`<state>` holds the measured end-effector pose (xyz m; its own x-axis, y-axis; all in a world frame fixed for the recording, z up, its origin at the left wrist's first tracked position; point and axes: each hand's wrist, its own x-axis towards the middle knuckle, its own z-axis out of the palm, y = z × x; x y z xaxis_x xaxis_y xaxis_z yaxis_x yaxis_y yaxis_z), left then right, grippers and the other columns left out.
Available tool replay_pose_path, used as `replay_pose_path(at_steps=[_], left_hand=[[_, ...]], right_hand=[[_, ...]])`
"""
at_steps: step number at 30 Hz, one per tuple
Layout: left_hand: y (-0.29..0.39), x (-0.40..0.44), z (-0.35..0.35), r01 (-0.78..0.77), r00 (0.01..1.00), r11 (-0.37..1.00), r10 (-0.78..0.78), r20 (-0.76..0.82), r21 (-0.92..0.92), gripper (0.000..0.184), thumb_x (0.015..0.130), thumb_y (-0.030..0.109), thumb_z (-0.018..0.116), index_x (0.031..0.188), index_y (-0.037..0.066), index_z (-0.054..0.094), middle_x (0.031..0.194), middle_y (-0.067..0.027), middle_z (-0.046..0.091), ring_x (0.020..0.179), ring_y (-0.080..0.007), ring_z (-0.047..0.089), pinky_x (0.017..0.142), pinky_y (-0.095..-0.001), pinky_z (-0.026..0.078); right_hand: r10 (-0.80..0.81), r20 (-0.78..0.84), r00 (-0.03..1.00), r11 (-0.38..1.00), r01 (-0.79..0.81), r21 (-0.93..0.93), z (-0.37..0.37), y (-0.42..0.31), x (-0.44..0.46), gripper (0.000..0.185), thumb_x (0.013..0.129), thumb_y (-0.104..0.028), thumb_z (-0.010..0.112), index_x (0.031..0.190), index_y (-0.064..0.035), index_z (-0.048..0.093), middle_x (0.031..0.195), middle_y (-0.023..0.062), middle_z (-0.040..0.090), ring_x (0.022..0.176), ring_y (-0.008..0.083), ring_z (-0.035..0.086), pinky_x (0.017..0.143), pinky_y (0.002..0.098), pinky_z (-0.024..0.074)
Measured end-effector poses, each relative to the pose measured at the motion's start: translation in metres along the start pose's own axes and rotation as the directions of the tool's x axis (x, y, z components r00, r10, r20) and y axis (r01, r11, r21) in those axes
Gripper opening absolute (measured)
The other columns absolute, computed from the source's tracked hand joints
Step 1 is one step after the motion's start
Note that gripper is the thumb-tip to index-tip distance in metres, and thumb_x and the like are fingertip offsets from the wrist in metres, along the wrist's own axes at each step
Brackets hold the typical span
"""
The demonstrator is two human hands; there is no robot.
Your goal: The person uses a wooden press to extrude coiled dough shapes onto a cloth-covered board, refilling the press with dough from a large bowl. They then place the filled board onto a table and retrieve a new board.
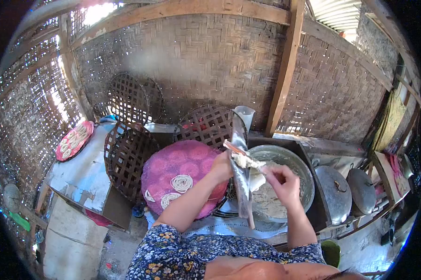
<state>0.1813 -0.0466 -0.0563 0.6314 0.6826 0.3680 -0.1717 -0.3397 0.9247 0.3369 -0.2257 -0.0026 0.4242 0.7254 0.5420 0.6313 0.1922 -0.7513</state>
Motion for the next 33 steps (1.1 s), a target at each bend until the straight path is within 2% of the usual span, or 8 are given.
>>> replay_pose_path(at_steps=[7, 12, 13, 15, 19, 21, 28, 33], left_hand=[[0.014, -0.003, 0.002, -0.079, 0.994, 0.891, 0.102, -0.028, 0.447, 0.038, 0.074, 0.028, 0.061, 0.105, 0.008, 0.057, 0.101, -0.0162, 0.06, 0.095, -0.0309, 0.058, 0.08, -0.0362, 0.046], [-0.013, 0.005, -0.012, 0.078, 0.996, 0.802, -0.032, 0.087, -0.593, 0.037, 0.087, 0.036, 0.046, 0.102, 0.003, 0.055, 0.09, -0.01, 0.062, 0.082, -0.0223, 0.062, 0.073, -0.0325, 0.052], [-0.025, 0.007, -0.016, 0.136, 0.981, 0.947, -0.169, -0.092, -0.291, 0.036, 0.088, 0.034, 0.042, 0.102, 0.002, 0.055, 0.091, -0.0112, 0.062, 0.08, -0.0227, 0.062, 0.071, -0.0348, 0.053], [-0.028, 0.015, -0.026, 0.403, 0.897, 0.781, -0.441, 0.035, -0.477, 0.031, 0.09, 0.027, 0.04, 0.101, 0.002, 0.056, 0.093, -0.0116, 0.061, 0.079, -0.0251, 0.062, 0.068, -0.0384, 0.053], [-0.007, 0.002, 0.005, -0.141, 0.989, 0.93, 0.144, 0.016, 0.34, 0.033, 0.073, 0.02, 0.062, 0.102, 0.004, 0.059, 0.099, -0.0178, 0.062, 0.092, -0.0315, 0.06, 0.079, -0.036, 0.046], [0.006, -0.001, 0.01, -0.142, 0.989, 0.939, 0.149, 0.002, 0.314, 0.032, 0.073, 0.02, 0.062, 0.1, 0.003, 0.06, 0.095, -0.0178, 0.063, 0.091, -0.0317, 0.06, 0.077, -0.0364, 0.047], [-0.031, 0.005, -0.021, 0.308, 0.935, 0.894, -0.347, -0.069, -0.325, 0.02, 0.08, 0.014, 0.058, 0.093, 0.0, 0.063, 0.082, -0.006, 0.064, 0.073, -0.0136, 0.059, 0.066, -0.0299, 0.047], [0.01, -0.003, 0.002, 0.307, 0.952, 0.846, -0.274, 0.138, -0.436, 0.022, 0.083, 0.012, 0.054, 0.102, 0.001, 0.058, 0.087, -0.0101, 0.062, 0.075, -0.0199, 0.061, 0.067, -0.0349, 0.053]], right_hand=[[-0.263, -0.189, 0.946, 0.965, 0.254, -0.071, 0.012, 0.015, 0.007, 0.018, 0.068, -0.011, 0.074, 0.077, -0.0008, 0.063, 0.064, 0.0107, 0.062, 0.052, 0.0133, 0.058, 0.048, 0.0257, 0.0456], [-0.513, 0.024, 0.858, 0.812, 0.494, -0.31, 0.004, -0.003, -0.009, 0.017, 0.069, -0.011, 0.073, 0.078, -0.0023, 0.061, 0.06, 0.0099, 0.06, 0.052, 0.0191, 0.06, 0.05, 0.0274, 0.0484], [-0.414, 0.039, 0.909, 0.893, 0.414, -0.177, 0.004, -0.001, -0.012, 0.018, 0.069, -0.012, 0.073, 0.077, -0.0023, 0.061, 0.06, 0.0097, 0.06, 0.052, 0.019, 0.06, 0.05, 0.0272, 0.0479], [-0.206, 0.108, 0.973, 0.976, 0.197, 0.093, 0.003, 0.006, -0.019, 0.018, 0.07, -0.015, 0.074, 0.076, -0.0024, 0.062, 0.06, 0.0092, 0.06, 0.052, 0.0188, 0.059, 0.049, 0.0269, 0.0468], [-0.198, -0.186, 0.962, 0.949, 0.141, -0.281, 0.017, 0.015, 0.008, 0.021, 0.071, -0.02, 0.074, 0.073, -0.003, 0.063, 0.062, 0.01, 0.061, 0.053, 0.0191, 0.061, 0.049, 0.026, 0.0469], [-0.397, -0.156, 0.905, 0.877, 0.323, -0.356, 0.018, 0.015, 0.007, 0.02, 0.071, -0.019, 0.073, 0.072, -0.0024, 0.062, 0.061, 0.0108, 0.061, 0.052, 0.0197, 0.061, 0.047, 0.0274, 0.0467], [-0.106, 0.141, 0.984, 0.991, 0.116, -0.068, -0.007, 0.008, -0.025, 0.025, 0.069, -0.021, 0.075, 0.077, -0.0001, 0.063, 0.064, 0.0117, 0.062, 0.057, 0.0163, 0.062, 0.051, 0.0267, 0.0479], [-0.106, -0.035, 0.994, 0.959, 0.093, -0.266, -0.008, 0.041, 0.005, 0.02, 0.076, -0.02, 0.07, 0.08, -0.001, 0.063, 0.064, 0.003, 0.062, 0.057, 0.0049, 0.053, 0.053, 0.022, 0.0442]])
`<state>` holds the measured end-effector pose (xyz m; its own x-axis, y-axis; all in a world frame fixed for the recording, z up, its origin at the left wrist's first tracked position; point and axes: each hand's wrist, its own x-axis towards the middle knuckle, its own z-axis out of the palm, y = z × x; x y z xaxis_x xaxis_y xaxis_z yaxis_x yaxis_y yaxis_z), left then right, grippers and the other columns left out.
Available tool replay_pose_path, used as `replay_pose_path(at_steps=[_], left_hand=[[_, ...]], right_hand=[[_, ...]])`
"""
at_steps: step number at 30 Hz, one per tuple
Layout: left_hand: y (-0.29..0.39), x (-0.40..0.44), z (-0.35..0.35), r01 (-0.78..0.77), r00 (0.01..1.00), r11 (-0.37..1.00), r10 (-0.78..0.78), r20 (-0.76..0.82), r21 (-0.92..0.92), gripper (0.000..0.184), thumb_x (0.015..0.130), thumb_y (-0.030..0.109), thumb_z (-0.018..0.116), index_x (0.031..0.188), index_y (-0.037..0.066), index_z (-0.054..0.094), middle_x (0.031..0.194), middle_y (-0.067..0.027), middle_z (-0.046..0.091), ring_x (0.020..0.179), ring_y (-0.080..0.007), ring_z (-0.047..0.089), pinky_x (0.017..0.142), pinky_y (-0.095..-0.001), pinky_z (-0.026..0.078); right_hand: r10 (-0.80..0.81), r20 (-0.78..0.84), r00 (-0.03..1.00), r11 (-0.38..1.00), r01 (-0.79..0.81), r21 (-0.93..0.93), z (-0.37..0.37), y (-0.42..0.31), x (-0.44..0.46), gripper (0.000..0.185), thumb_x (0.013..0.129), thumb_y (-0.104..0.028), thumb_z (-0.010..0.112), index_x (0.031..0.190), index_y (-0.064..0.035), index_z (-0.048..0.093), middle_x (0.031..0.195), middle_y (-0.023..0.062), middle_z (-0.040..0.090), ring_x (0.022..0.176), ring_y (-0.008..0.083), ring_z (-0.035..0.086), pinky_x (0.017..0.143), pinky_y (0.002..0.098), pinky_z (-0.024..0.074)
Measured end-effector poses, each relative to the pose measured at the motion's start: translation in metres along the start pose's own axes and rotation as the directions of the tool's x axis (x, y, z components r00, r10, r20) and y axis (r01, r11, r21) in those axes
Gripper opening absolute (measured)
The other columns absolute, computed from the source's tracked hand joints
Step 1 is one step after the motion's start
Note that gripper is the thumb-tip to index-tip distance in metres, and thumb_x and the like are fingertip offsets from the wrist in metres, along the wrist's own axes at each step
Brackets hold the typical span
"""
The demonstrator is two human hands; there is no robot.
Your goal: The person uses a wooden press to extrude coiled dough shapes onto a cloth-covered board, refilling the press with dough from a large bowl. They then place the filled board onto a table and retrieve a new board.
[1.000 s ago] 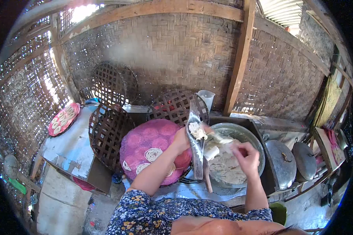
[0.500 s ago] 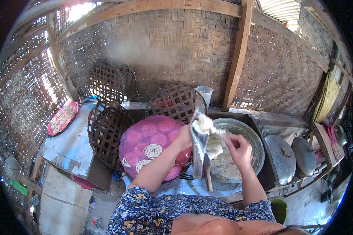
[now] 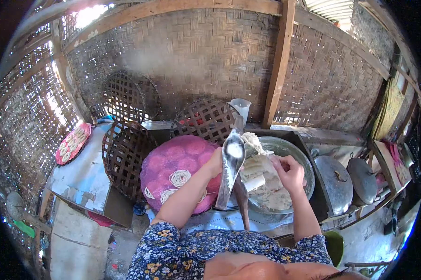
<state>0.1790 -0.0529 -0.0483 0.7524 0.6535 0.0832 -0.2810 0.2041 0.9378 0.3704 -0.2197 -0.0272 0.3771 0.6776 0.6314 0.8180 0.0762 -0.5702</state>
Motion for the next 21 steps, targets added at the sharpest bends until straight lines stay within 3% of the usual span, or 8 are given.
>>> replay_pose_path(at_steps=[3, 6, 10, 11, 13, 16, 19, 21], left_hand=[[-0.002, 0.016, -0.02, 0.091, 0.992, 0.922, -0.116, -0.043, -0.376, 0.024, 0.08, 0.002, 0.056, 0.103, 0.0, 0.054, 0.088, -0.0111, 0.06, 0.078, -0.0214, 0.061, 0.066, -0.0363, 0.054], [0.009, -0.005, -0.042, -0.316, 0.947, 0.948, 0.313, -0.074, -0.035, 0.038, 0.063, -0.008, 0.071, 0.096, 0.001, 0.055, 0.085, -0.0076, 0.06, 0.076, -0.019, 0.06, 0.067, -0.0314, 0.053], [0.031, -0.032, -0.061, -0.441, 0.895, 0.897, 0.435, -0.101, -0.041, 0.035, 0.056, 0.004, 0.072, 0.088, 0.005, 0.058, 0.081, -0.0073, 0.057, 0.074, -0.0224, 0.06, 0.073, -0.0384, 0.051], [0.031, -0.034, -0.062, -0.47, 0.882, 0.871, 0.469, -0.045, -0.139, 0.033, 0.058, 0.008, 0.07, 0.087, 0.006, 0.056, 0.083, -0.007, 0.053, 0.076, -0.0249, 0.059, 0.081, -0.0426, 0.047], [0.035, -0.029, -0.052, -0.524, 0.817, 0.785, 0.573, 0.064, -0.331, 0.029, 0.063, 0.013, 0.067, 0.088, 0.008, 0.053, 0.087, -0.0051, 0.048, 0.078, -0.0283, 0.059, 0.092, -0.0477, 0.041], [0.036, -0.024, -0.02, -0.469, 0.745, 0.639, 0.657, 0.116, -0.609, 0.033, 0.059, 0.008, 0.07, 0.087, 0.006, 0.054, 0.088, -0.0062, 0.05, 0.077, -0.0279, 0.06, 0.093, -0.0467, 0.04], [0.043, -0.027, -0.005, -0.43, 0.685, 0.644, 0.689, 0.236, -0.633, 0.037, 0.06, 0.011, 0.075, 0.09, 0.006, 0.054, 0.091, -0.0071, 0.051, 0.084, -0.0314, 0.061, 0.092, -0.0475, 0.042], [0.057, -0.055, 0.001, -0.522, 0.823, 0.761, 0.568, 0.005, -0.385, 0.057, 0.056, 0.016, 0.081, 0.104, 0.004, 0.052, 0.107, -0.0116, 0.053, 0.088, -0.0317, 0.061, 0.088, -0.0456, 0.046]], right_hand=[[0.014, 0.145, 0.989, 0.992, -0.032, 0.123, -0.003, 0.008, -0.018, 0.018, 0.075, -0.016, 0.07, 0.082, -0.0005, 0.063, 0.066, 0.0029, 0.062, 0.058, 0.005, 0.054, 0.053, 0.0232, 0.0449], [0.172, 0.125, 0.977, 0.945, -0.199, 0.261, -0.023, 0.02, -0.027, 0.025, 0.071, -0.028, 0.073, 0.076, -0.0044, 0.065, 0.061, 0.0062, 0.061, 0.051, 0.0153, 0.056, 0.051, 0.0271, 0.0439], [0.392, 0.08, 0.917, 0.811, -0.303, -0.501, -0.048, 0.026, -0.027, 0.029, 0.075, -0.033, 0.068, 0.076, -0.0043, 0.064, 0.072, 0.0091, 0.064, 0.069, 0.0203, 0.062, 0.062, 0.0318, 0.0468], [0.203, 0.147, 0.968, 0.811, -0.082, -0.58, -0.042, 0.041, -0.035, 0.032, 0.076, -0.034, 0.066, 0.087, -0.004, 0.064, 0.09, 0.0123, 0.064, 0.088, 0.0218, 0.06, 0.075, 0.0339, 0.0456], [0.12, 0.289, 0.95, 0.987, -0.147, 0.072, -0.015, 0.039, -0.043, 0.052, 0.078, -0.05, 0.058, 0.104, -0.0056, 0.06, 0.107, 0.0159, 0.059, 0.1, 0.0266, 0.055, 0.083, 0.0377, 0.0429], [-0.068, 0.735, 0.675, 0.219, -0.708, 0.671, 0.036, -0.027, -0.065, 0.094, 0.067, -0.077, 0.041, 0.129, -0.0059, 0.037, 0.112, 0.0216, 0.054, 0.103, 0.0349, 0.052, 0.085, 0.0454, 0.0427], [-0.481, 0.7, 0.528, -0.551, -0.803, 0.227, 0.045, -0.094, -0.065, 0.099, 0.067, -0.077, 0.042, 0.134, -0.0056, 0.029, 0.111, 0.0295, 0.049, 0.071, 0.0335, 0.057, 0.06, 0.0393, 0.0482], [-0.648, 0.501, 0.573, -0.627, -0.776, 0.076, 0.055, -0.091, -0.06, 0.094, 0.07, -0.072, 0.047, 0.133, -0.0048, 0.026, 0.106, 0.0289, 0.05, 0.062, 0.0293, 0.057, 0.047, 0.0344, 0.0477]])
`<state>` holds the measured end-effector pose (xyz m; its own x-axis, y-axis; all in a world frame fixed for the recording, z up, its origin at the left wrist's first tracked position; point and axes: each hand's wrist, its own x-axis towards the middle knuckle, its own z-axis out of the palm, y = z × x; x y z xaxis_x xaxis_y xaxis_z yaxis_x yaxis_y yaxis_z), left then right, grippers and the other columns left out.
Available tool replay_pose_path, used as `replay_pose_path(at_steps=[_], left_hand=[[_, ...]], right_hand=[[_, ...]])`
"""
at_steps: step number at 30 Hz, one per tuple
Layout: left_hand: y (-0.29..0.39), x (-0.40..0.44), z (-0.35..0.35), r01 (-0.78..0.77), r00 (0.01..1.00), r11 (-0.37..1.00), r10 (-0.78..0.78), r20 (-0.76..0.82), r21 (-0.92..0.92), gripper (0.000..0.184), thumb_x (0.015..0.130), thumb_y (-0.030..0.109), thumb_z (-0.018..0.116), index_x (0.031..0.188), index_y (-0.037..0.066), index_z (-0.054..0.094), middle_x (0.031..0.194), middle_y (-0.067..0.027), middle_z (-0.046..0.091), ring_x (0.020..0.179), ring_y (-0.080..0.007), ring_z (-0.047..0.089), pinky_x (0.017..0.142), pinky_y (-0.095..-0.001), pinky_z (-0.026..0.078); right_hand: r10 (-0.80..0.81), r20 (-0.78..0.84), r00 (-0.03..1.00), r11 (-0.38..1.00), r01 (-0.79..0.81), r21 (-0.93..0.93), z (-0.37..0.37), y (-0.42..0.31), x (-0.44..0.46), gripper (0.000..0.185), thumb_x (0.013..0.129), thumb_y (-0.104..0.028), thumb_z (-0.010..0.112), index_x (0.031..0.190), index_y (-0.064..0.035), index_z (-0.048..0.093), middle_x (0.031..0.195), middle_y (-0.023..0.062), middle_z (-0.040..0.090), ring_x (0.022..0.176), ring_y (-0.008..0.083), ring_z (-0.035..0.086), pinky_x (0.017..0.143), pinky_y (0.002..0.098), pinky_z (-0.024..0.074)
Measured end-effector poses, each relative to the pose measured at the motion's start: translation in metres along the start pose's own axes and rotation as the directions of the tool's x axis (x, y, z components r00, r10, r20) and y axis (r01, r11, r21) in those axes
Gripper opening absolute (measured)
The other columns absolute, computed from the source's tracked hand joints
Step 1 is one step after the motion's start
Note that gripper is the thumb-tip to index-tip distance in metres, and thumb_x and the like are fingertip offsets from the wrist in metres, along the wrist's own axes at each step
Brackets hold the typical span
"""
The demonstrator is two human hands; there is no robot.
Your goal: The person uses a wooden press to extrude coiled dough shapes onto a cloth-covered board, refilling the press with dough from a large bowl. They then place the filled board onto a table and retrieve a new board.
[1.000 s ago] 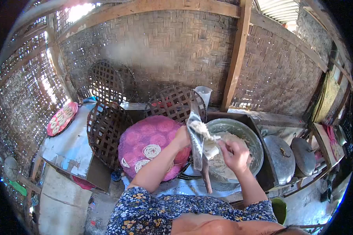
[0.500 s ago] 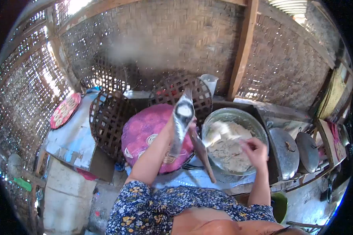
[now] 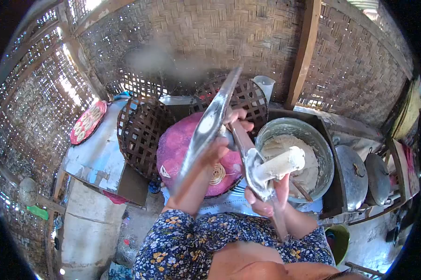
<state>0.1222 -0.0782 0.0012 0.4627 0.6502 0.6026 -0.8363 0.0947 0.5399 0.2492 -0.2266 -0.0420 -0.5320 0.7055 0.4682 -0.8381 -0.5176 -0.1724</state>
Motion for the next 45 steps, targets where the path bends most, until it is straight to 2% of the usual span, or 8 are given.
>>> replay_pose_path(at_steps=[1, 5, 9, 16, 26, 36, 42, 45], left_hand=[[0.025, 0.012, 0.031, 0.264, 0.898, 0.963, -0.223, -0.38, 0.057, 0.074, 0.061, 0.02, 0.079, 0.123, 0.006, 0.042, 0.123, -0.014, 0.047, 0.103, -0.0304, 0.055, 0.091, -0.046, 0.043], [0.029, -0.028, -0.03, 0.397, 0.907, 0.779, -0.414, -0.077, 0.486, 0.083, 0.065, 0.027, 0.076, 0.134, 0.008, 0.033, 0.134, -0.0081, 0.04, 0.124, -0.0185, 0.037, 0.105, -0.0394, 0.022], [0.032, -0.047, -0.059, -0.284, 0.799, 0.455, -0.375, 0.471, 0.844, 0.066, 0.062, 0.025, 0.075, 0.121, 0.009, 0.05, 0.128, -0.0061, 0.048, 0.119, -0.0179, 0.044, 0.107, -0.0333, 0.017], [0.052, -0.041, -0.003, 0.102, 0.886, -0.005, -0.455, -0.093, 0.995, 0.068, 0.043, 0.027, 0.084, 0.105, 0.012, 0.06, 0.099, -0.006, 0.061, 0.094, -0.0224, 0.057, 0.089, -0.0347, 0.04], [0.025, -0.027, -0.031, -0.254, 0.93, -0.19, -0.318, 0.185, 0.949, 0.044, 0.059, 0.032, 0.072, 0.098, 0.015, 0.06, 0.088, -0.0093, 0.063, 0.085, -0.0288, 0.06, 0.073, -0.0372, 0.048], [0.014, -0.004, -0.036, -0.014, 0.951, 0.097, -0.307, 0.043, 0.995, 0.061, 0.052, 0.032, 0.079, 0.105, 0.013, 0.056, 0.103, -0.0101, 0.058, 0.099, -0.0269, 0.054, 0.086, -0.0372, 0.042], [0.019, 0.01, -0.055, 0.025, 0.985, 0.38, -0.168, 0.043, 0.924, 0.068, 0.055, 0.024, 0.077, 0.114, 0.006, 0.051, 0.11, -0.0131, 0.058, 0.1, -0.0239, 0.057, 0.088, -0.0367, 0.043], [0.059, 0.042, -0.05, 0.167, 0.893, 0.98, -0.198, 0.403, 0.11, 0.093, 0.06, 0.008, 0.067, 0.139, 0.002, 0.017, 0.138, -0.0188, 0.03, 0.124, -0.0354, 0.035, 0.102, -0.0443, 0.029]], right_hand=[[-0.007, 0.001, 1.0, 0.997, 0.007, -0.079, -0.002, -0.007, 0.0, 0.093, 0.071, -0.069, 0.049, 0.133, -0.0033, 0.025, 0.099, 0.0272, 0.053, 0.062, 0.0267, 0.057, 0.044, 0.0313, 0.0473], [-0.312, -0.248, 0.917, 0.812, 0.122, -0.571, 0.029, -0.021, 0.001, 0.088, 0.07, -0.046, 0.066, 0.131, 0.0024, 0.025, 0.09, 0.0213, 0.055, 0.047, 0.0157, 0.051, 0.033, 0.019, 0.0364], [-0.433, -0.251, 0.865, 0.495, -0.005, -0.869, 0.035, -0.037, 0.009, 0.094, 0.067, -0.033, 0.072, 0.138, -0.004, 0.017, 0.112, 0.0209, 0.047, 0.066, 0.0179, 0.055, 0.043, 0.0194, 0.0405], [-0.218, 0.265, 0.939, -0.893, -0.082, -0.443, 0.065, -0.032, 0.028, 0.09, 0.059, -0.021, 0.08, 0.133, -0.0106, 0.03, 0.116, 0.024, 0.04, 0.098, 0.0369, 0.053, 0.075, 0.0394, 0.0495], [-0.145, 0.236, 0.961, -0.913, -0.038, -0.407, 0.059, -0.035, 0.043, 0.089, 0.056, -0.025, 0.081, 0.13, -0.0185, 0.033, 0.115, 0.0245, 0.038, 0.089, 0.0416, 0.056, 0.06, 0.0423, 0.053], [-0.2, 0.15, 0.968, -0.913, -0.128, -0.388, 0.036, -0.047, 0.062, 0.099, 0.057, -0.026, 0.081, 0.135, -0.0117, 0.022, 0.122, 0.0239, 0.033, 0.104, 0.0398, 0.049, 0.078, 0.0445, 0.0475], [-0.053, -0.566, 0.823, 0.131, -0.556, -0.821, 0.016, -0.099, 0.048, 0.1, 0.053, -0.037, 0.079, 0.13, 0.0021, 0.029, 0.123, 0.0206, 0.042, 0.106, 0.0313, 0.049, 0.094, 0.0393, 0.0359], [0.222, -0.648, 0.729, 0.43, -0.669, -0.606, 0.007, -0.099, 0.03, 0.1, 0.051, -0.04, 0.078, 0.127, 0.0063, 0.032, 0.116, 0.0218, 0.047, 0.105, 0.033, 0.05, 0.095, 0.0399, 0.0359]])
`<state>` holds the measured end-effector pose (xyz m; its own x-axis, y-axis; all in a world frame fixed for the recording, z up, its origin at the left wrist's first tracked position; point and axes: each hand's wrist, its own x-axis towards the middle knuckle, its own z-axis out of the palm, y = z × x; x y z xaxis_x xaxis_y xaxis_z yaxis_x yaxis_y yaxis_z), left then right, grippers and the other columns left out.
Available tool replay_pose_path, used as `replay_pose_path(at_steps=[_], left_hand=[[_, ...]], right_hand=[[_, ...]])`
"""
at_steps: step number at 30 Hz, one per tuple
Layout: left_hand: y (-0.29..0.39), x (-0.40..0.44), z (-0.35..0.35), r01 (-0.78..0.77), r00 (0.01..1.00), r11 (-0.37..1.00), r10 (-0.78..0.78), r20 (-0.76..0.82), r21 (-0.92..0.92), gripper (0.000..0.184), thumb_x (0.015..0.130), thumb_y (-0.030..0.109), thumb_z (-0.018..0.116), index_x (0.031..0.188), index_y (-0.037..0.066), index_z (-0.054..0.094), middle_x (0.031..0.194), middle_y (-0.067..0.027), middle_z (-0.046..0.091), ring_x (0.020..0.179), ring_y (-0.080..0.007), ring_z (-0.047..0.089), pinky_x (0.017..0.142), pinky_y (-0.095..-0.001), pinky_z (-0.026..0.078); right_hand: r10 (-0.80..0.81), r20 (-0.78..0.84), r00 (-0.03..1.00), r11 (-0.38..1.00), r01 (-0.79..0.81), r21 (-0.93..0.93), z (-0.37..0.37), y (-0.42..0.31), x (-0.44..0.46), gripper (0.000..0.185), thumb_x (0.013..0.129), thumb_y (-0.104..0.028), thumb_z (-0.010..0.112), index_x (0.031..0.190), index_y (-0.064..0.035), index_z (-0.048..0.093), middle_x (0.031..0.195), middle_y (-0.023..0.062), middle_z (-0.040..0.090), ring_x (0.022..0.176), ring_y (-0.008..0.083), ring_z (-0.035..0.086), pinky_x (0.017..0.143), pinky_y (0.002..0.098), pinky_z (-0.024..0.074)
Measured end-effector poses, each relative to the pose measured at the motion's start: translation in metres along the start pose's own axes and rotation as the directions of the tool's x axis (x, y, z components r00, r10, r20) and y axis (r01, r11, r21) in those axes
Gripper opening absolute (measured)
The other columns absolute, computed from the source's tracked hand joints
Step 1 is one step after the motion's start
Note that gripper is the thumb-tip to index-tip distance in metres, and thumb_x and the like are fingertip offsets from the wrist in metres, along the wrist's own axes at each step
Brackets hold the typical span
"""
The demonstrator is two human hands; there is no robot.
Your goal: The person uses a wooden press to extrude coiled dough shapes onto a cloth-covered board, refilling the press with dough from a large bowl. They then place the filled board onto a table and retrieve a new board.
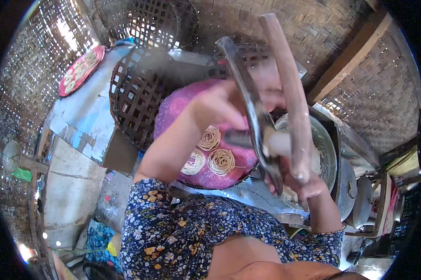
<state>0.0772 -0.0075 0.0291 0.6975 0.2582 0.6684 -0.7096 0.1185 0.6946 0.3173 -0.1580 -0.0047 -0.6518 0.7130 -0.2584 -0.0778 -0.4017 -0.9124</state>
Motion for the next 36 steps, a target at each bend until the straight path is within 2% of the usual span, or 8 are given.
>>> replay_pose_path(at_steps=[1, 5, 7, 10, 15, 18, 27, 36], left_hand=[[0.015, 0.013, 0.001, -0.107, 0.994, 0.896, 0.101, -0.037, -0.432, 0.095, 0.058, 0.002, 0.063, 0.139, 0.005, 0.013, 0.137, -0.0195, 0.03, 0.126, -0.0369, 0.031, 0.103, -0.0457, 0.025], [0.011, 0.072, -0.008, -0.308, 0.699, 0.758, 0.59, 0.404, -0.575, 0.104, 0.061, 0.004, 0.068, 0.14, 0.012, 0.001, 0.136, -0.0178, 0.032, 0.127, -0.0321, 0.028, 0.106, -0.0449, 0.022], [0.019, 0.033, -0.006, -0.313, 0.942, 0.932, 0.329, 0.068, -0.185, 0.085, 0.066, 0.008, 0.063, 0.139, 0.011, 0.019, 0.132, -0.0193, 0.036, 0.12, -0.0362, 0.039, 0.098, -0.0511, 0.031], [-0.012, 0.018, -0.048, -0.249, 0.951, 0.947, 0.2, -0.234, -0.203, 0.066, 0.075, 0.015, 0.063, 0.132, 0.015, 0.031, 0.126, -0.0128, 0.046, 0.119, -0.0299, 0.043, 0.102, -0.0539, 0.026], [-0.053, -0.013, -0.106, -0.349, 0.883, 0.782, 0.089, -0.462, -0.517, 0.039, 0.084, 0.047, 0.05, 0.099, 0.012, 0.056, 0.094, -0.0086, 0.06, 0.098, -0.0317, 0.055, 0.082, -0.0455, 0.045], [-0.058, -0.025, -0.117, -0.372, 0.884, 0.748, 0.106, -0.454, -0.55, 0.053, 0.08, 0.064, 0.04, 0.086, 0.014, 0.058, 0.087, -0.0066, 0.06, 0.089, -0.0289, 0.057, 0.076, -0.0439, 0.046], [-0.062, -0.039, -0.093, -0.423, 0.801, 0.775, 0.079, -0.593, -0.47, 0.038, 0.082, 0.058, 0.046, 0.076, 0.021, 0.055, 0.075, 0.0003, 0.054, 0.078, -0.0214, 0.054, 0.069, -0.0416, 0.045], [-0.001, -0.009, -0.072, -0.451, 0.873, 0.826, 0.329, -0.361, -0.337, 0.041, 0.086, 0.058, 0.039, 0.077, 0.022, 0.058, 0.075, 0.0021, 0.059, 0.07, -0.0166, 0.056, 0.071, -0.0373, 0.041]], right_hand=[[-0.008, 0.027, 1.0, 0.996, 0.005, 0.084, 0.0, 0.007, -0.001, 0.101, 0.05, -0.041, 0.078, 0.126, 0.0078, 0.034, 0.113, 0.0223, 0.049, 0.104, 0.0331, 0.05, 0.095, 0.0402, 0.036], [0.126, 0.27, 0.955, 0.985, -0.153, 0.081, -0.019, 0.01, -0.014, 0.107, 0.05, -0.044, 0.077, 0.126, 0.0121, 0.027, 0.115, 0.0255, 0.047, 0.099, 0.0296, 0.053, 0.086, 0.0404, 0.0423], [0.098, 0.21, 0.973, 0.982, -0.128, 0.135, -0.022, -0.006, -0.019, 0.107, 0.052, -0.047, 0.075, 0.128, 0.0113, 0.025, 0.116, 0.0267, 0.045, 0.099, 0.0308, 0.053, 0.084, 0.0403, 0.0438], [0.127, -0.013, 0.992, 0.982, -0.124, 0.145, -0.034, -0.013, -0.017, 0.1, 0.058, -0.05, 0.071, 0.126, 0.01, 0.029, 0.112, 0.0265, 0.048, 0.096, 0.0306, 0.055, 0.08, 0.0391, 0.046], [0.136, -0.271, 0.953, 0.984, -0.161, -0.073, -0.037, -0.017, 0.015, 0.075, 0.067, -0.052, 0.065, 0.111, 0.006, 0.049, 0.093, 0.0158, 0.059, 0.079, 0.0233, 0.06, 0.069, 0.0331, 0.0475], [0.141, -0.255, 0.957, 0.976, -0.177, -0.127, -0.037, -0.019, 0.032, 0.073, 0.066, -0.051, 0.067, 0.11, 0.0054, 0.05, 0.09, 0.0127, 0.059, 0.075, 0.0208, 0.059, 0.066, 0.0316, 0.0467], [0.214, -0.313, 0.925, 0.959, -0.26, -0.114, -0.016, -0.026, 0.02, 0.077, 0.057, -0.048, 0.074, 0.11, 0.0025, 0.051, 0.088, 0.0097, 0.058, 0.071, 0.017, 0.057, 0.062, 0.0294, 0.0464], [-0.002, -0.417, 0.909, 0.856, -0.214, -0.47, -0.007, -0.053, 0.016, 0.079, 0.054, -0.043, 0.077, 0.112, 0.0046, 0.053, 0.102, 0.0077, 0.059, 0.094, 0.0156, 0.052, 0.086, 0.0296, 0.0389]])
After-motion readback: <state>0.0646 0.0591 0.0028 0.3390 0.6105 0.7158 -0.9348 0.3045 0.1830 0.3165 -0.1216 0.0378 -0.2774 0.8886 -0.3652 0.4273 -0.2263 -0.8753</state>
